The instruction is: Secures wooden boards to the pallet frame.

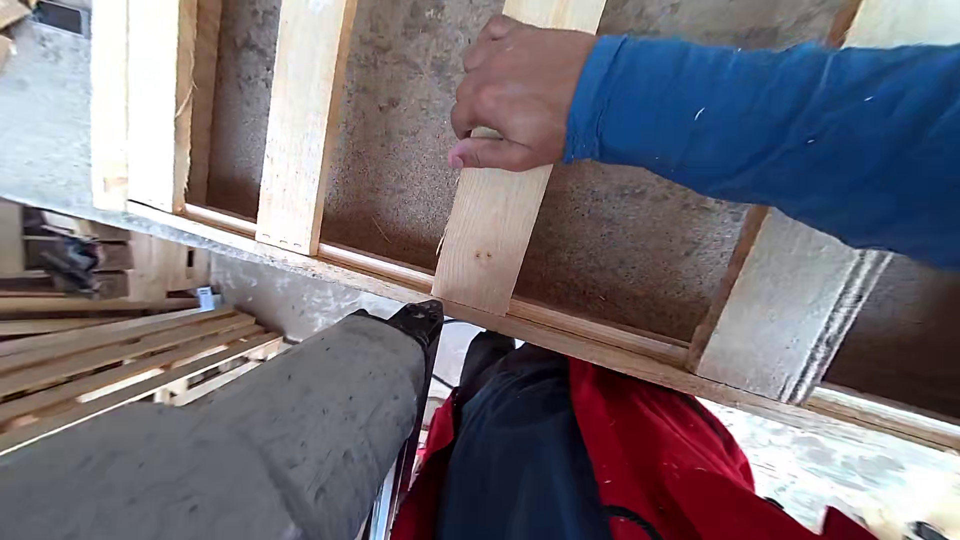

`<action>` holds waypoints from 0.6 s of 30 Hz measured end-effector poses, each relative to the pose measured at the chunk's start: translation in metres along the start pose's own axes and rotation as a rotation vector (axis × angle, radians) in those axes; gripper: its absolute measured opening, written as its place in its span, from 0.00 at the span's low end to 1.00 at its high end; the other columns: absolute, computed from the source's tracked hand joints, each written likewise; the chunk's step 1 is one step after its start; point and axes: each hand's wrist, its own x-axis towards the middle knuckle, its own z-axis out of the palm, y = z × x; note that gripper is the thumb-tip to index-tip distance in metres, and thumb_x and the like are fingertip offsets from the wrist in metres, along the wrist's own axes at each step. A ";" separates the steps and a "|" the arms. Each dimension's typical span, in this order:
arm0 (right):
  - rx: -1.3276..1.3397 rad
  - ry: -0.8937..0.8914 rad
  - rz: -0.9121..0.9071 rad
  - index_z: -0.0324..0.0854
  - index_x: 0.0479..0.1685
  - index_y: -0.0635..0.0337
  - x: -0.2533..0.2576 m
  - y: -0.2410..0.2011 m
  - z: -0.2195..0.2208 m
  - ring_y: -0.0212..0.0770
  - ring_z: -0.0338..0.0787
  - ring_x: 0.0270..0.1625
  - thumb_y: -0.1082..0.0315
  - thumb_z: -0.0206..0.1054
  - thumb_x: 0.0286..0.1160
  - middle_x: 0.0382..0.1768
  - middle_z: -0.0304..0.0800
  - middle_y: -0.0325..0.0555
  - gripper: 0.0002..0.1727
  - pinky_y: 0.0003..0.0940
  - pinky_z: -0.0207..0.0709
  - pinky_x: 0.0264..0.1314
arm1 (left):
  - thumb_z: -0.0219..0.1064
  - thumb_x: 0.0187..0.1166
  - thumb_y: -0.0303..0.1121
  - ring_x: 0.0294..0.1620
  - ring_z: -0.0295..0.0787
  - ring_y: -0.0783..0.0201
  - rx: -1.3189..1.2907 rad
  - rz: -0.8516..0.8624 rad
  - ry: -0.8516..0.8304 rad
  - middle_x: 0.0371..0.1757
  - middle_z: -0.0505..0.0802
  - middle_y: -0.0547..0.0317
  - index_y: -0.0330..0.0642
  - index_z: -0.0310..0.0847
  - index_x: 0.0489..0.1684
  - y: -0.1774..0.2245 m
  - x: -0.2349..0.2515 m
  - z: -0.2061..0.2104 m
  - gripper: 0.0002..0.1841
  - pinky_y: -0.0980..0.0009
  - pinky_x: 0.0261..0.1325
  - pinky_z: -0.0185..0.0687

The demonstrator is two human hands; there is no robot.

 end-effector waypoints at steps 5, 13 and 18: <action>0.043 0.062 -0.012 0.85 0.36 0.59 -0.004 0.003 0.003 0.60 0.87 0.53 0.30 0.31 0.85 0.32 0.87 0.52 0.46 0.64 0.65 0.70 | 0.56 0.90 0.51 0.41 0.89 0.83 0.077 0.066 -0.006 0.43 0.93 0.82 0.68 0.87 0.57 0.023 0.023 0.024 0.14 0.78 0.49 0.85; 0.068 0.094 -0.014 0.83 0.33 0.60 -0.004 0.005 0.006 0.58 0.89 0.46 0.30 0.34 0.84 0.28 0.84 0.50 0.44 0.64 0.72 0.59 | 0.61 0.87 0.47 0.33 0.89 0.77 0.177 0.023 0.065 0.35 0.92 0.77 0.61 0.86 0.55 0.043 0.033 0.030 0.10 0.75 0.42 0.87; 0.048 0.082 -0.008 0.83 0.35 0.62 -0.004 0.001 0.004 0.60 0.88 0.46 0.30 0.33 0.84 0.29 0.84 0.53 0.45 0.65 0.72 0.59 | 0.64 0.85 0.45 0.32 0.89 0.79 0.213 0.070 0.126 0.33 0.92 0.80 0.63 0.87 0.51 0.050 0.031 0.042 0.07 0.78 0.41 0.87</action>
